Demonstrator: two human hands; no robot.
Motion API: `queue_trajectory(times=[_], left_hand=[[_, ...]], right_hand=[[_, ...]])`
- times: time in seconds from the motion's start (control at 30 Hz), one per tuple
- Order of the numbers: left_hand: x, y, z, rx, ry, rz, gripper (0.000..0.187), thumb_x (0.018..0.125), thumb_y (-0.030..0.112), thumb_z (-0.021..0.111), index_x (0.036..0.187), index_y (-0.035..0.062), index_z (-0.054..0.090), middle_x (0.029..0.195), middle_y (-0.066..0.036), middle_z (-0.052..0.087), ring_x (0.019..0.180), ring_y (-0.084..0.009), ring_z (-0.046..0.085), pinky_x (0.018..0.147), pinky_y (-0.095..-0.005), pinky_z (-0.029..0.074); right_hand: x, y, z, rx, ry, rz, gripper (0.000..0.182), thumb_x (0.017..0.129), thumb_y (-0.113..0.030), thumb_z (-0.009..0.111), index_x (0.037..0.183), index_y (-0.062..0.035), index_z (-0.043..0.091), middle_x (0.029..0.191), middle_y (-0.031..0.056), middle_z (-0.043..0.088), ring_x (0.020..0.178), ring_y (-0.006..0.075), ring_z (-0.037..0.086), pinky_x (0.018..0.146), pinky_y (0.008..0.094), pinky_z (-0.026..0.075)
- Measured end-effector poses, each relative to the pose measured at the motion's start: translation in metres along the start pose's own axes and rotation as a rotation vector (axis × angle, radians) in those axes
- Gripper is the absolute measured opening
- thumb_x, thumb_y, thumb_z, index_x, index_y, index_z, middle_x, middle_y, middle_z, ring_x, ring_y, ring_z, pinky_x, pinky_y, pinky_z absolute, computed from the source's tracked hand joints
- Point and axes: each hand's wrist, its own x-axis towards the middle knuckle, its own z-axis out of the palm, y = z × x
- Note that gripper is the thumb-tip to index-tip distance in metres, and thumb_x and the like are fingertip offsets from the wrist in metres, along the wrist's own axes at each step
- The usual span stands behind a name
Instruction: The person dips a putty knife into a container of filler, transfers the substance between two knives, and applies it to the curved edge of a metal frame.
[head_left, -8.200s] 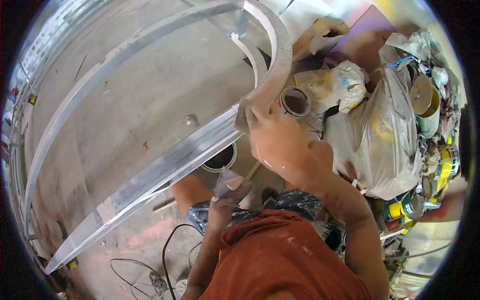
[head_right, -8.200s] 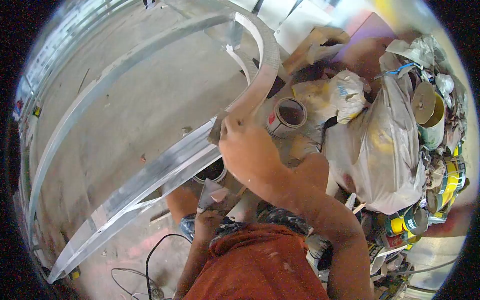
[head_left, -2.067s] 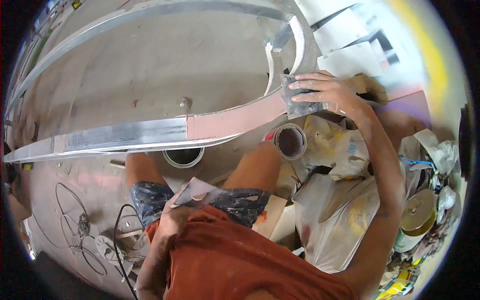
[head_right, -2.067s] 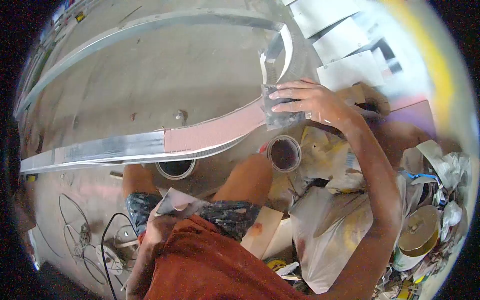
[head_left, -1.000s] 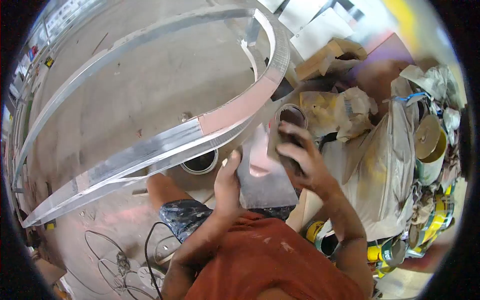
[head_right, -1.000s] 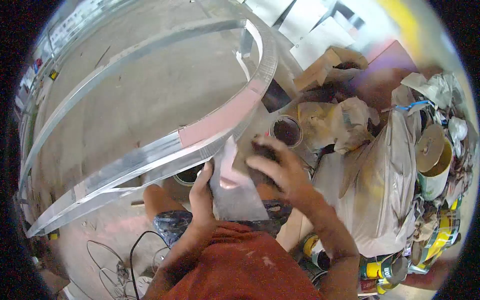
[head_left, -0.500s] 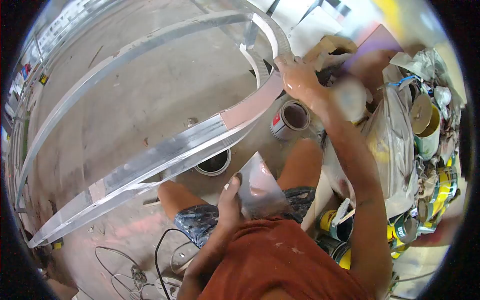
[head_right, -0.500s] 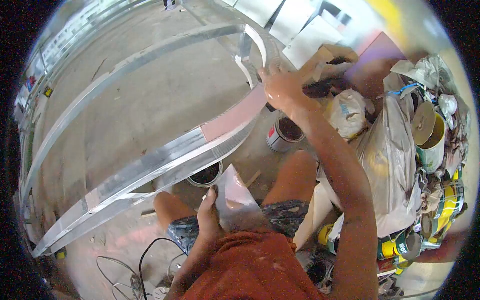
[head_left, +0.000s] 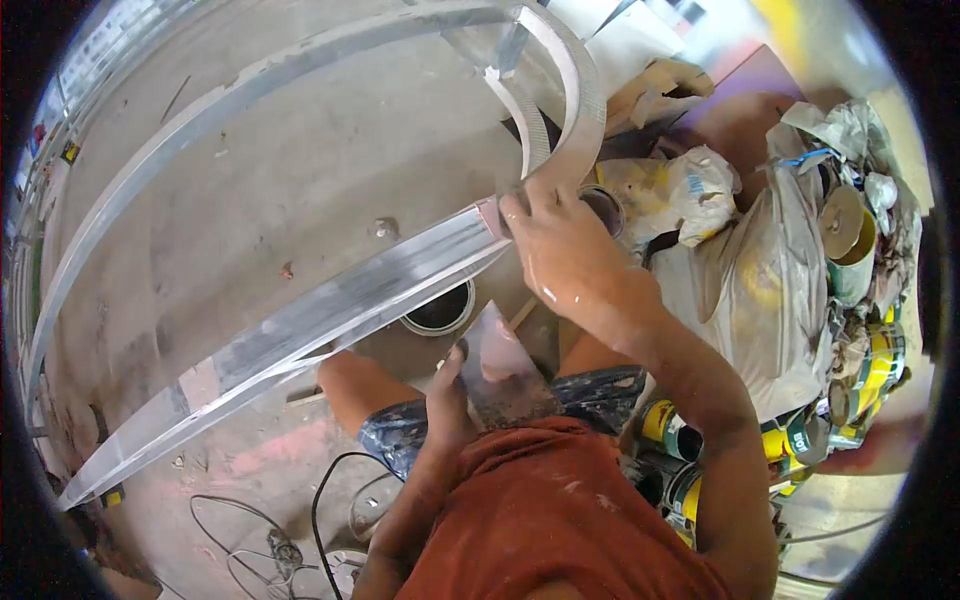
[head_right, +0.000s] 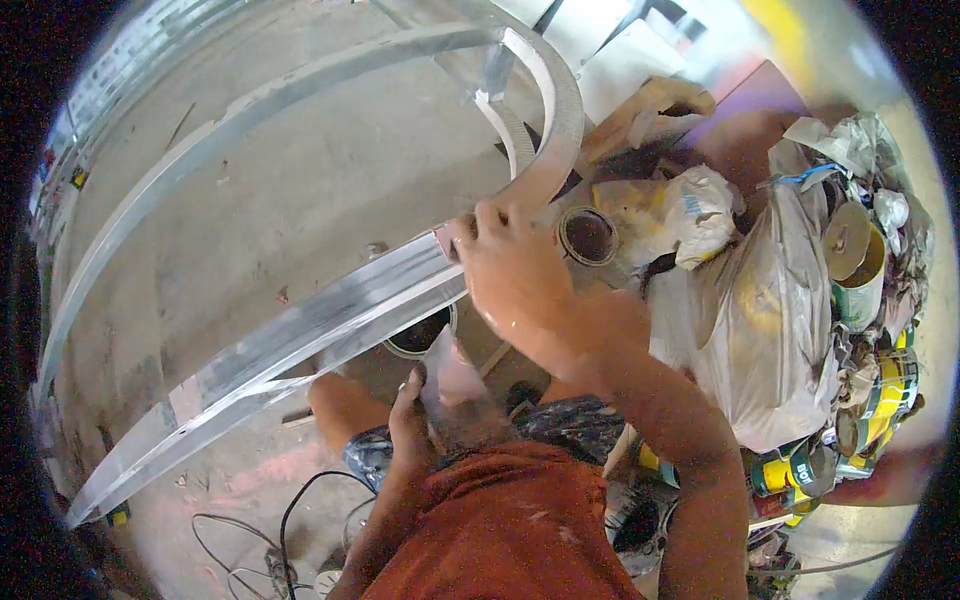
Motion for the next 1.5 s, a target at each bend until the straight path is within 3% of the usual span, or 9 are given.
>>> queue_trajectory(times=[0.33,0.4,0.63,0.83,1.03,1.1,1.23,1.4,1.5], left_hand=[[-0.011,0.008,0.001,-0.078,-0.004,0.021,0.052,0.095,0.035,0.053,0.135,0.0029,0.044,0.127,-0.015,0.054,0.116,-0.0293,0.055,0.101,-0.0431,0.044],[-0.012,0.009,0.007,-0.016,0.005,0.088,0.051,0.095,0.035,0.052,0.134,0.0030,0.044,0.126,-0.014,0.055,0.116,-0.0292,0.055,0.099,-0.0438,0.046],[-0.017,0.012,0.030,-0.044,0.046,0.010,0.052,0.097,0.040,0.050,0.134,0.0034,0.045,0.121,-0.014,0.057,0.110,-0.0289,0.058,0.093,-0.0460,0.049],[-0.015,0.004,0.066,-0.300,-0.031,-0.125,0.050,0.096,0.041,0.049,0.127,0.0010,0.051,0.113,-0.014,0.060,0.099,-0.0268,0.062,0.084,-0.0421,0.053],[-0.041,0.001,0.068,0.300,-0.020,0.147,0.059,0.087,0.047,0.061,0.121,-0.0011,0.055,0.109,-0.012,0.062,0.097,-0.0268,0.063,0.085,-0.0399,0.051],[-0.041,-0.009,0.059,0.273,0.042,0.130,0.060,0.089,0.048,0.059,0.124,-0.0002,0.053,0.112,-0.013,0.061,0.100,-0.0276,0.061,0.088,-0.0405,0.050],[-0.033,-0.017,0.044,0.116,0.107,0.060,0.062,0.092,0.051,0.052,0.130,0.0028,0.048,0.119,-0.015,0.057,0.108,-0.0298,0.057,0.093,-0.0427,0.047],[-0.039,-0.009,0.035,0.115,0.136,0.076,0.059,0.094,0.051,0.048,0.131,0.0046,0.048,0.118,-0.013,0.058,0.106,-0.0299,0.057,0.093,-0.0441,0.047],[-0.042,-0.007,0.030,0.346,0.227,0.353,0.053,0.093,0.047,0.053,0.129,0.0086,0.051,0.117,-0.011,0.059,0.107,-0.0279,0.057,0.093,-0.0425,0.046]], right_hand=[[-0.005,-0.046,-0.033,0.007,0.083,-0.248,0.033,0.077,-0.018,0.065,0.105,-0.0022,0.060,0.102,0.0140,0.059,0.095,0.0324,0.058,0.074,0.0373,0.052],[-0.009,-0.039,-0.055,0.405,-0.082,-0.104,0.037,0.077,-0.009,0.063,0.112,0.0001,0.061,0.110,0.0144,0.056,0.102,0.0347,0.054,0.090,0.0418,0.046],[-0.070,0.009,-0.075,0.825,-0.113,0.078,0.044,0.076,-0.009,0.061,0.120,-0.0104,0.062,0.113,0.0162,0.060,0.107,0.0340,0.058,0.090,0.0418,0.049],[-0.129,-0.028,-0.030,1.233,0.548,-0.337,0.047,0.074,-0.005,0.063,0.120,-0.0117,0.062,0.114,0.0120,0.059,0.103,0.0294,0.058,0.091,0.0392,0.047],[-0.140,0.007,0.073,0.796,0.213,-0.007,0.046,0.082,-0.005,0.063,0.127,-0.0097,0.056,0.117,0.0146,0.055,0.117,0.0272,0.052,0.100,0.0388,0.043],[-0.142,0.018,0.107,1.280,0.392,0.381,0.044,0.088,-0.004,0.057,0.132,-0.0055,0.051,0.123,0.0167,0.051,0.119,0.0289,0.049,0.103,0.0405,0.040],[-0.088,0.073,0.113,0.824,0.781,0.429,0.036,0.098,-0.010,0.046,0.133,-0.0028,0.049,0.125,0.0159,0.049,0.111,0.0272,0.049,0.100,0.0389,0.038],[-0.072,0.086,0.118,1.138,0.860,0.651,0.039,0.097,-0.011,0.050,0.134,0.0014,0.047,0.132,0.0143,0.050,0.122,0.0267,0.046,0.107,0.0351,0.032],[-0.081,0.125,0.139,1.404,0.851,0.772,0.040,0.096,-0.012,0.053,0.135,-0.0035,0.047,0.132,0.0098,0.051,0.122,0.0246,0.047,0.106,0.0392,0.032]])
